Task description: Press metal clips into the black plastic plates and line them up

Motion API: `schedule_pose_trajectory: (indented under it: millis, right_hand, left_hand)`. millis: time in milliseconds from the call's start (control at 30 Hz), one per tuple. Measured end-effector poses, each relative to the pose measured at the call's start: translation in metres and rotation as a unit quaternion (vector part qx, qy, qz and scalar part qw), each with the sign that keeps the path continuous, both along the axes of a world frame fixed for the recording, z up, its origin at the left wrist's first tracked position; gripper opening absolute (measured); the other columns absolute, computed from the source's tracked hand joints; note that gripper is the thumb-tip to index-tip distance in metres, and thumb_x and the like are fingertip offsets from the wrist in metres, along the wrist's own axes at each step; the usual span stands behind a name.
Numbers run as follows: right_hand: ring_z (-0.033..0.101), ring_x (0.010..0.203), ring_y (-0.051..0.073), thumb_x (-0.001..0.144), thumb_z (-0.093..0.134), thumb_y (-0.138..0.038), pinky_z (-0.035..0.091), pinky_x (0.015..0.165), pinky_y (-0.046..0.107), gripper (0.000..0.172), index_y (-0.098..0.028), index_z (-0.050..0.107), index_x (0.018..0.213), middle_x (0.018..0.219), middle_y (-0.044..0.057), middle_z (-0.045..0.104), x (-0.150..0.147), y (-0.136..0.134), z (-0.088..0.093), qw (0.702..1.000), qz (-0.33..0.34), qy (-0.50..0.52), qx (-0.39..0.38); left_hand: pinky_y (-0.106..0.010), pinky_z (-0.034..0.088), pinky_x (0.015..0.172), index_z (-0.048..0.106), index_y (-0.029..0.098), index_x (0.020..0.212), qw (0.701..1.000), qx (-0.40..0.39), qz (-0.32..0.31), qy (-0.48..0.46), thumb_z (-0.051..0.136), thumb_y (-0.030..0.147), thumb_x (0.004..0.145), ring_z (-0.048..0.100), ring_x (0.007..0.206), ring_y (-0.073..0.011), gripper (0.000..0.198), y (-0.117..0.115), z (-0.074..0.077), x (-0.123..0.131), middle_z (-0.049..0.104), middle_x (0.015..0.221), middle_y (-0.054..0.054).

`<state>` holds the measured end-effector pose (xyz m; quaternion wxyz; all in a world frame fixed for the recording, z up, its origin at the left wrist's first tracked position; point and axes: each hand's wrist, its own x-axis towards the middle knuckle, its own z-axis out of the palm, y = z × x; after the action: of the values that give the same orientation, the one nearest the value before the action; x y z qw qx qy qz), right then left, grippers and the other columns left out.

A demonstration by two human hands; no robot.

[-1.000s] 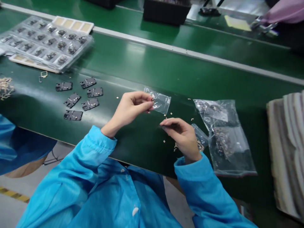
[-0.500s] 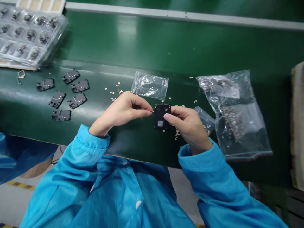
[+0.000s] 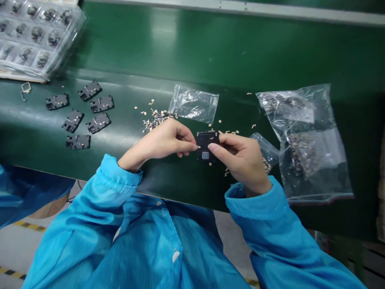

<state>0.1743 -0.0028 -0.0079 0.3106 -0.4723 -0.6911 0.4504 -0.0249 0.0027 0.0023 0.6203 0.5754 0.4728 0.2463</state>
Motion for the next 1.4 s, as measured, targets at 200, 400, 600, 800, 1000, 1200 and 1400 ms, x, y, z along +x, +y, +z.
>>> schedule_pose_trajectory:
  millis: [200,400,600,800,1000,1200,1400]
  right_hand:
    - [0.050,0.053,0.012,0.078,0.061,-0.026,0.039,0.048,0.024,0.016,-0.020,0.061,0.063,0.057,-0.001,0.057,-0.001,-0.002,0.003,0.999,0.003,-0.021,0.032]
    - [0.050,0.052,0.012,0.080,0.059,-0.025,0.038,0.047,0.024,0.020,-0.021,0.054,0.061,0.056,-0.002,0.055,-0.001,-0.003,0.004,0.998,0.020,-0.041,0.049]
    - [0.050,0.052,0.012,0.079,0.059,-0.025,0.037,0.047,0.024,0.020,-0.021,0.054,0.060,0.056,-0.002,0.055,-0.002,-0.003,0.006,0.998,0.023,-0.040,0.040]
    - [0.051,0.053,0.013,0.079,0.058,-0.026,0.038,0.048,0.025,0.018,-0.021,0.057,0.062,0.058,-0.001,0.057,-0.002,-0.004,0.006,0.998,0.027,-0.048,0.039]
    - [0.048,0.052,0.012,0.080,0.058,-0.026,0.038,0.049,0.025,0.018,-0.021,0.059,0.063,0.056,-0.001,0.054,0.000,-0.003,0.004,0.996,0.040,-0.064,0.053]
    - [0.059,0.066,0.017,0.082,0.059,-0.029,0.044,0.055,0.028,0.022,-0.020,0.059,0.062,0.070,0.003,0.065,-0.001,-0.004,-0.002,0.995,0.048,-0.078,0.044]
    - [0.065,0.070,0.018,0.081,0.060,-0.027,0.053,0.059,0.029,0.012,-0.020,0.071,0.082,0.077,0.002,0.071,-0.005,-0.005,-0.005,0.998,0.054,-0.001,-0.035]
  left_hand:
    - [-0.016,0.044,0.043,0.067,0.011,0.064,1.000,-0.006,0.000,-0.006,0.066,0.009,0.075,0.057,0.045,-0.0072,0.011,0.000,-0.001,0.000,0.062,0.052,0.001]
    - [-0.015,0.043,0.041,0.066,0.012,0.063,1.000,0.003,-0.009,-0.010,0.066,0.011,0.074,0.055,0.044,-0.0066,0.011,0.001,-0.003,0.000,0.061,0.050,0.001]
    - [-0.015,0.041,0.040,0.067,0.012,0.062,1.000,0.008,-0.010,0.003,0.067,0.012,0.073,0.053,0.043,-0.0062,0.011,0.000,-0.004,0.000,0.061,0.050,0.001]
    - [-0.017,0.041,0.042,0.067,0.011,0.063,1.000,0.012,-0.018,0.018,0.067,0.013,0.075,0.053,0.044,-0.0069,0.012,0.000,-0.003,0.000,0.060,0.051,0.000]
    - [-0.020,0.043,0.044,0.064,0.012,0.058,0.999,0.014,-0.035,0.018,0.065,0.010,0.077,0.053,0.044,-0.0084,0.018,0.000,-0.002,0.001,0.059,0.050,0.000]
    - [-0.017,0.040,0.042,0.062,0.013,0.057,0.999,0.017,-0.037,0.009,0.063,0.010,0.077,0.052,0.044,-0.0068,0.021,0.000,-0.001,0.001,0.057,0.048,0.002]
    - [-0.021,0.043,0.046,0.060,0.013,0.056,0.999,0.016,-0.042,0.019,0.063,0.009,0.078,0.053,0.045,-0.0084,0.023,-0.001,0.001,0.001,0.058,0.049,0.001]
